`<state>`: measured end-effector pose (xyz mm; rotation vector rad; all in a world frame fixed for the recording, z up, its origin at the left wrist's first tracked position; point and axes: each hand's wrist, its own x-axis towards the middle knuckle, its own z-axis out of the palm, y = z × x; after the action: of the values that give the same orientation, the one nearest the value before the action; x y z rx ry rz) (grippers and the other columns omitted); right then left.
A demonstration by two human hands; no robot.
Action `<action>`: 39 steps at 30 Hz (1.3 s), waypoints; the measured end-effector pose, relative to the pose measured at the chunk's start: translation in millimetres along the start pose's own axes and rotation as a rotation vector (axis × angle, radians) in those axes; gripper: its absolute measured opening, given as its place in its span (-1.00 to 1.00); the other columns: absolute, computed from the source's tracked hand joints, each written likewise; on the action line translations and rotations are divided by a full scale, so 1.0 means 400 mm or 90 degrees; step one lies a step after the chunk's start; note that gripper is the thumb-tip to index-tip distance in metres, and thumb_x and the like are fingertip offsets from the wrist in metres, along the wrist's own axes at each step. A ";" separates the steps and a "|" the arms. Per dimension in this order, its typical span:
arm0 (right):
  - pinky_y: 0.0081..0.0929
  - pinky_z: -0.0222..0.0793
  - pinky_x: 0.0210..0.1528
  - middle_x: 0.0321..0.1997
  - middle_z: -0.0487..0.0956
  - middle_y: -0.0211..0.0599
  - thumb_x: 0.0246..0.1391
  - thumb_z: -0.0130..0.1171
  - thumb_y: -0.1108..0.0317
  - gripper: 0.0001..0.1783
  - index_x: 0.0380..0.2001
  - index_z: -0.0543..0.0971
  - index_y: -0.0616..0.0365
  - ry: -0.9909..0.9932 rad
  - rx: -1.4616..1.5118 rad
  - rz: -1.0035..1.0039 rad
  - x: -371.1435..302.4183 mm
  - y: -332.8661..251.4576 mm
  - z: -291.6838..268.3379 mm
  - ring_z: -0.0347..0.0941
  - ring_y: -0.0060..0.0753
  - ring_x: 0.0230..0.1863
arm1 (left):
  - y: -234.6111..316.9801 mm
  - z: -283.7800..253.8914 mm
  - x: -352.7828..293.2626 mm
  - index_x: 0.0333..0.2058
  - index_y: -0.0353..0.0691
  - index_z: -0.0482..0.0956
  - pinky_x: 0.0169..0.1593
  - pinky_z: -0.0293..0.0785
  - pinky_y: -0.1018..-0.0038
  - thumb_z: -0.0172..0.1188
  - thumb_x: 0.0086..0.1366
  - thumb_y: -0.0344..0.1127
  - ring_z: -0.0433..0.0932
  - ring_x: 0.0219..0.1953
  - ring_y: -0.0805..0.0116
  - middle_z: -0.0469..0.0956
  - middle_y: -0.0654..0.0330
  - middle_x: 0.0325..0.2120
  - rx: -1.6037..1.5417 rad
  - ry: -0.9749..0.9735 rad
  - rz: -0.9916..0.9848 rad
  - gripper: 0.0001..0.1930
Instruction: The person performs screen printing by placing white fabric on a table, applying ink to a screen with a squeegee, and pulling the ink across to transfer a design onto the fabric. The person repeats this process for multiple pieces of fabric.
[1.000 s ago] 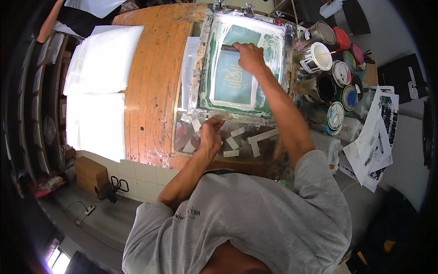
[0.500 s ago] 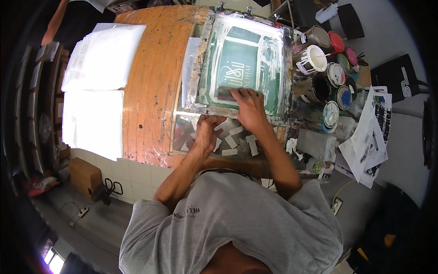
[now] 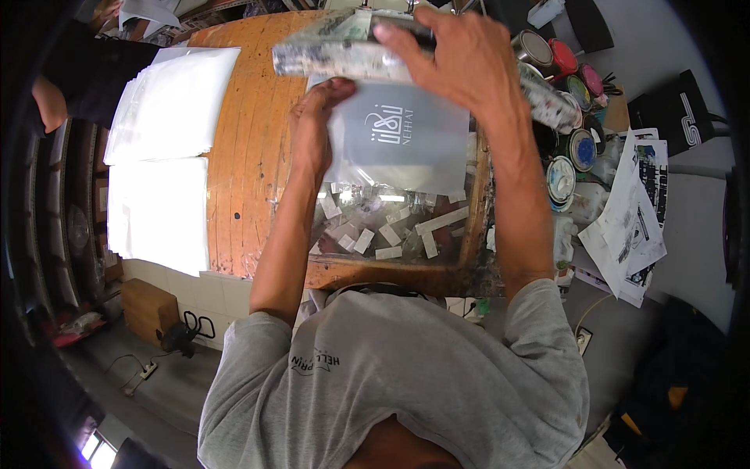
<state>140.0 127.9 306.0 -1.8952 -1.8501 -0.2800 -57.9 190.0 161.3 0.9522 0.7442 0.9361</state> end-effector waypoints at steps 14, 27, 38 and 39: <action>-0.03 0.47 -0.19 -0.52 0.62 0.11 0.23 0.07 -0.27 -0.24 -0.48 0.68 0.36 -0.096 -0.024 0.129 0.235 0.037 -0.094 0.60 0.15 -0.38 | -0.040 -0.506 0.190 -0.11 -0.38 0.62 0.02 0.50 0.11 0.29 0.27 -0.15 0.59 -0.03 -0.17 0.57 -0.29 -0.08 0.827 0.318 -0.022 -0.61; -0.22 0.33 0.18 -0.03 0.66 0.17 0.33 0.02 -0.22 -0.24 -0.08 0.62 0.45 -0.148 0.042 0.144 0.263 0.130 -0.078 0.56 0.03 0.04 | 0.374 -0.251 -0.467 0.00 -0.23 0.61 0.00 0.54 0.36 0.51 0.16 -0.02 0.63 -0.10 0.29 0.65 0.15 -0.15 0.002 -0.660 -0.028 -0.46; -0.40 0.32 -0.05 -0.36 0.58 -0.23 0.43 -0.03 -0.11 -0.33 -0.26 0.59 0.45 -0.160 0.101 0.127 0.225 0.181 -0.033 0.37 -0.38 -0.28 | 0.477 -0.121 -0.658 -0.47 -0.45 0.48 -0.35 0.33 0.15 0.18 0.44 -0.33 0.43 -0.44 -0.09 0.43 -0.10 -0.54 -0.338 -0.701 0.354 -0.68; -0.42 0.32 -0.07 -0.37 0.57 -0.26 0.43 -0.03 -0.11 -0.33 -0.28 0.59 0.44 -0.162 0.099 0.137 0.227 0.187 -0.042 0.36 -0.40 -0.29 | 0.468 -0.140 -0.656 -0.38 -0.41 0.52 -0.34 0.37 0.19 0.30 0.35 -0.26 0.47 -0.43 0.04 0.49 -0.02 -0.52 -0.288 -0.695 0.355 -0.72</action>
<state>222.5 202.3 348.1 -2.0741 -1.7431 0.1789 -274.3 22.5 340.3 1.0870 -0.6614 0.8290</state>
